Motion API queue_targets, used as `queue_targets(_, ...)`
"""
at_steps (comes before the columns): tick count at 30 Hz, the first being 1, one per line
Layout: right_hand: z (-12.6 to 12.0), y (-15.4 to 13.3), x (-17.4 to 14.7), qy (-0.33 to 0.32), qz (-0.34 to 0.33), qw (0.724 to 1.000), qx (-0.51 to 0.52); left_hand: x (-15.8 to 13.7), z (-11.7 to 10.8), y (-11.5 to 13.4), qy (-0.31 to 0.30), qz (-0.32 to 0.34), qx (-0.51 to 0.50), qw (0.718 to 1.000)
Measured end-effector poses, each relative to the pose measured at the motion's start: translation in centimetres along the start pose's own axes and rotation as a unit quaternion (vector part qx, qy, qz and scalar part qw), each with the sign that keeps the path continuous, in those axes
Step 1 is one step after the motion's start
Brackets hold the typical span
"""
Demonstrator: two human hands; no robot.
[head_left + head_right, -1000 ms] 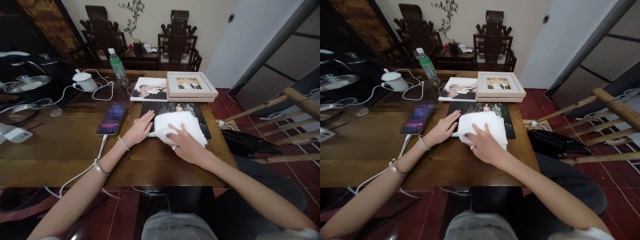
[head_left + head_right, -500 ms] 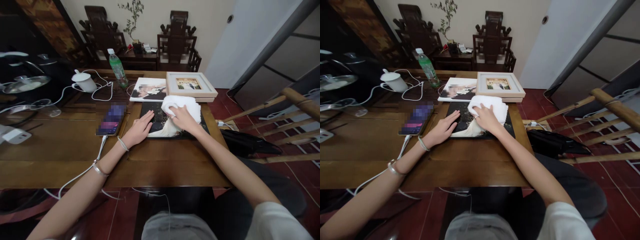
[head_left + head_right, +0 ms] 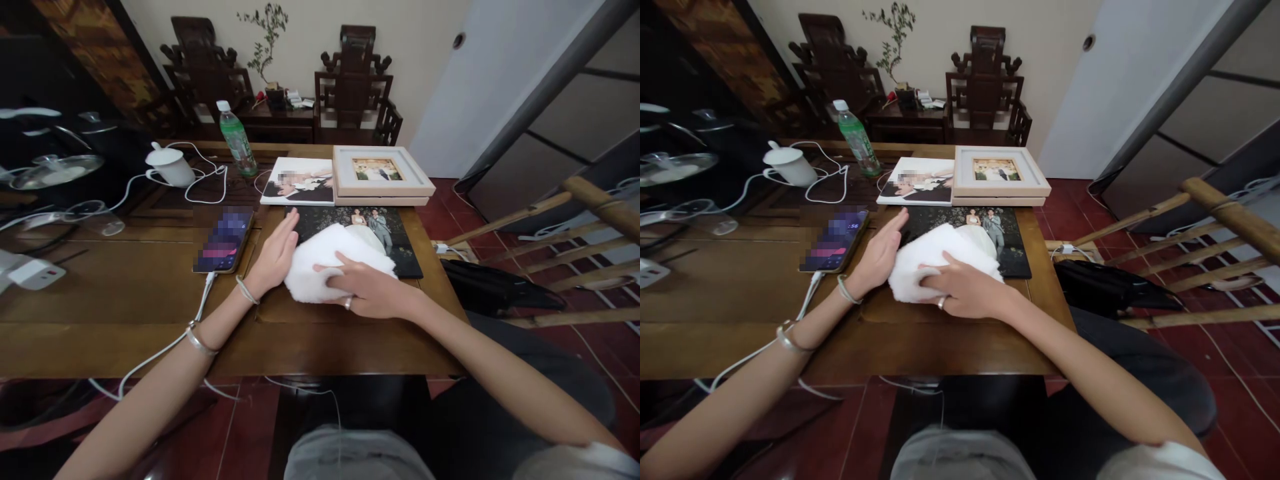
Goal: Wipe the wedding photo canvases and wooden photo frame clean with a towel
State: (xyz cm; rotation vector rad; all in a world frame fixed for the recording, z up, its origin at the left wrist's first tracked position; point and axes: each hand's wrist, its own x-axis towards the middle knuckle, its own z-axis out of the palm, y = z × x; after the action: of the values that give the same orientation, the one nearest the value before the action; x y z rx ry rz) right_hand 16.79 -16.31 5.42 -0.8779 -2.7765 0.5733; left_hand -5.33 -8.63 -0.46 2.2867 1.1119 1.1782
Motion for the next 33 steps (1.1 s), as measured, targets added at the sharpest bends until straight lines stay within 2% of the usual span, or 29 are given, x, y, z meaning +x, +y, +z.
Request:
queue_targets(3,-1.3,0.9,-2.0,0.01,0.081,0.997,0.006,-0.2,0.2,0.1,-0.113,-0.013,0.053,0.992)
queue_targets(6,-1.7,3.0,-2.4,0.055,0.132,0.99,-0.016,-0.4,0.4,0.2,-0.171,-0.032,0.108,0.979)
queue_targets(9,-1.5,5.4,-0.8,0.117,0.168,0.977,-0.065,-0.4,0.5,0.0,-0.178,-0.027,0.134,0.975)
queue_targets(13,-1.1,6.8,4.0,0.167,0.18,0.965,-0.088,-0.3,0.5,-0.2,-0.176,-0.014,0.136,0.975)
queue_targets(17,-1.2,6.2,8.9,0.198,0.169,0.966,0.0,-0.2,0.4,-0.3,-0.172,-0.011,0.133,0.976)
queue_targets(20,-1.1,5.7,10.3,0.211,0.14,0.966,0.056,-0.2,0.4,-0.3,-0.176,-0.009,0.131,0.976)
queue_targets(24,-1.2,6.6,7.8,0.221,0.136,0.964,0.05,-0.2,0.3,-0.3,-0.179,-0.01,0.132,0.975)
queue_targets(29,-2.7,9.6,0.8,0.242,0.208,0.948,0.019,-0.3,0.3,-0.2,-0.174,-0.014,0.129,0.976)
queue_targets(33,-2.6,10.0,-3.8,0.206,0.242,0.945,-0.072,-0.4,0.3,-0.1,-0.171,-0.017,0.128,0.977)
